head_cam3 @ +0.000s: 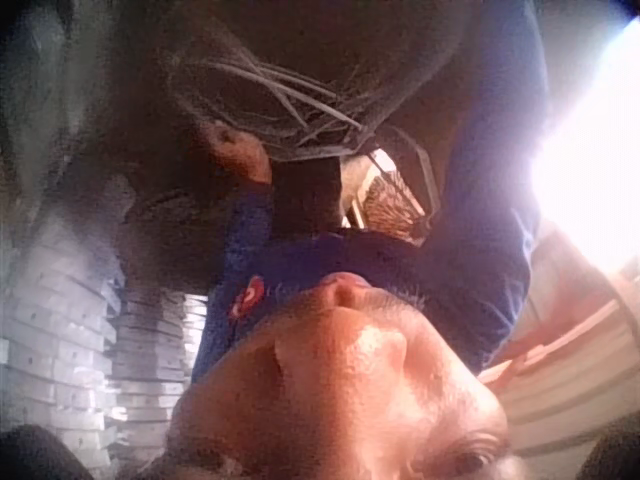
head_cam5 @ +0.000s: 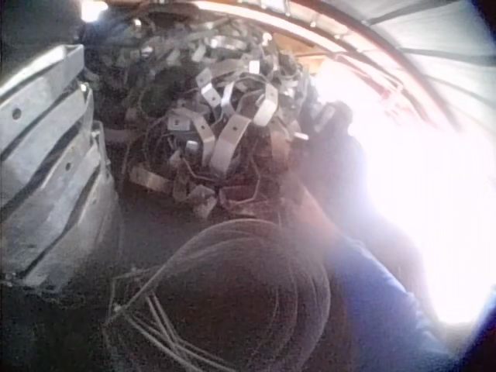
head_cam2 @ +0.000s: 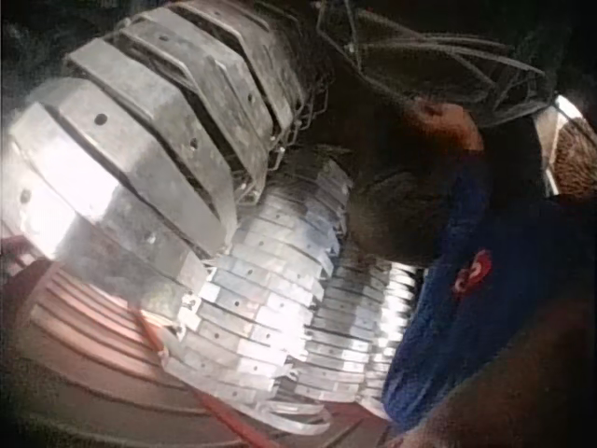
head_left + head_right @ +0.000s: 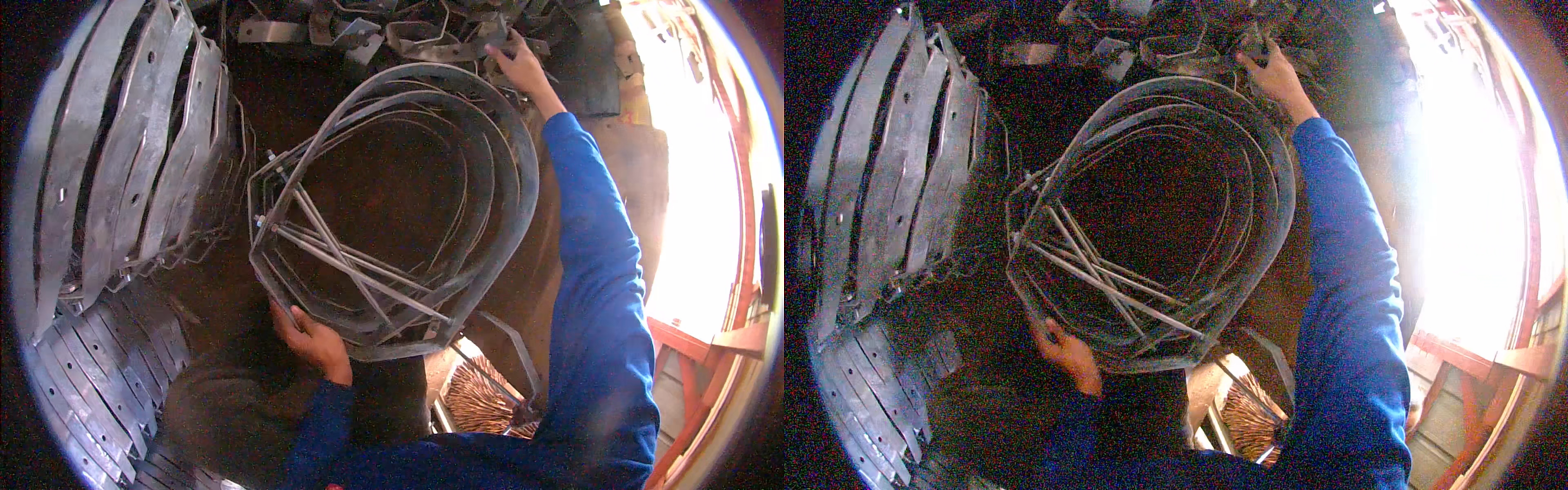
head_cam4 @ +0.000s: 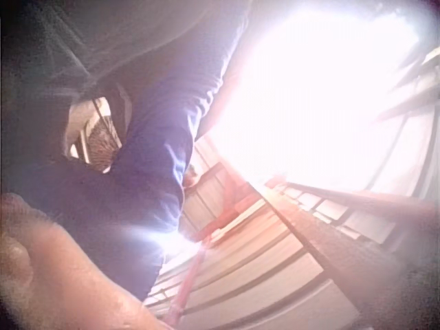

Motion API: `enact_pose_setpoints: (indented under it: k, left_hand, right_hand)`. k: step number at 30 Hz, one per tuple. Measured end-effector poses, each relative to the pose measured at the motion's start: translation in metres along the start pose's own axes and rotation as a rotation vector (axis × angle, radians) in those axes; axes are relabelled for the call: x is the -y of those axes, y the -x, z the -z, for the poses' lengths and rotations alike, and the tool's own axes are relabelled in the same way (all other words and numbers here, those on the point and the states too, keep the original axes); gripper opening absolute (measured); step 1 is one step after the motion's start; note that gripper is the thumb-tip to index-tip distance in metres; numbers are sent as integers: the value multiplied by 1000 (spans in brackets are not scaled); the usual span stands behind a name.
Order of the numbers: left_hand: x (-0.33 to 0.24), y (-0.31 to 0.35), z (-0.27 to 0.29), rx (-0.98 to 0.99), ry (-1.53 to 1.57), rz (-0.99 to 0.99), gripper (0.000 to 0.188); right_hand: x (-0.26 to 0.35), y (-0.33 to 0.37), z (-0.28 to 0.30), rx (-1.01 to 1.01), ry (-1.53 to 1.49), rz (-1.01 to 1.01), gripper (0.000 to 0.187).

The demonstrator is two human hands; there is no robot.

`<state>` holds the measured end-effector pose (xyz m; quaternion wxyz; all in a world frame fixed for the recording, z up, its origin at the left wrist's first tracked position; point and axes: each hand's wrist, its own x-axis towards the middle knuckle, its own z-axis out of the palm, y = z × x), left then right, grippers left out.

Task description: The person sits inside a large metal container and sorts through a pile of metal parts. They pick up various metal frames and flat pieces, inspect them, and place them into separate piles. Another person is visible outside the container, occasionally handing parts to the person inside.

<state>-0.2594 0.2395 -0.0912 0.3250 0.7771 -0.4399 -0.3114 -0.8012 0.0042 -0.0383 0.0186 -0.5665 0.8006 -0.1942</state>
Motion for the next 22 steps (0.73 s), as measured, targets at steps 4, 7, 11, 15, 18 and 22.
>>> enact_pose_setpoints:
  k: [4, 7, 11, 15, 18, 22]
  left_hand:
    - [-6, -6, -1, -9, 41, -87, 38]
    - [-5, -11, 0, 28, 51, -37, 39]
    - [2, -13, 0, -8, 63, -89, 41]
    - [-1, -17, 3, 3, 199, 10, 40]
    - [2, -17, -3, 109, 201, 13, 37]
    - [5, -23, 2, 96, 332, 30, 35]
  right_hand:
    - [11, 19, 8, 328, 215, -128, 86]
    - [23, 42, 18, 367, 127, -181, 86]
    - [30, 86, 23, 211, -48, -192, 75]
    - [60, 141, 40, 160, 199, -185, 58]
    - [-41, 174, 26, -102, 283, -31, 42]
    - [-24, 174, 11, 70, 208, -53, 48]
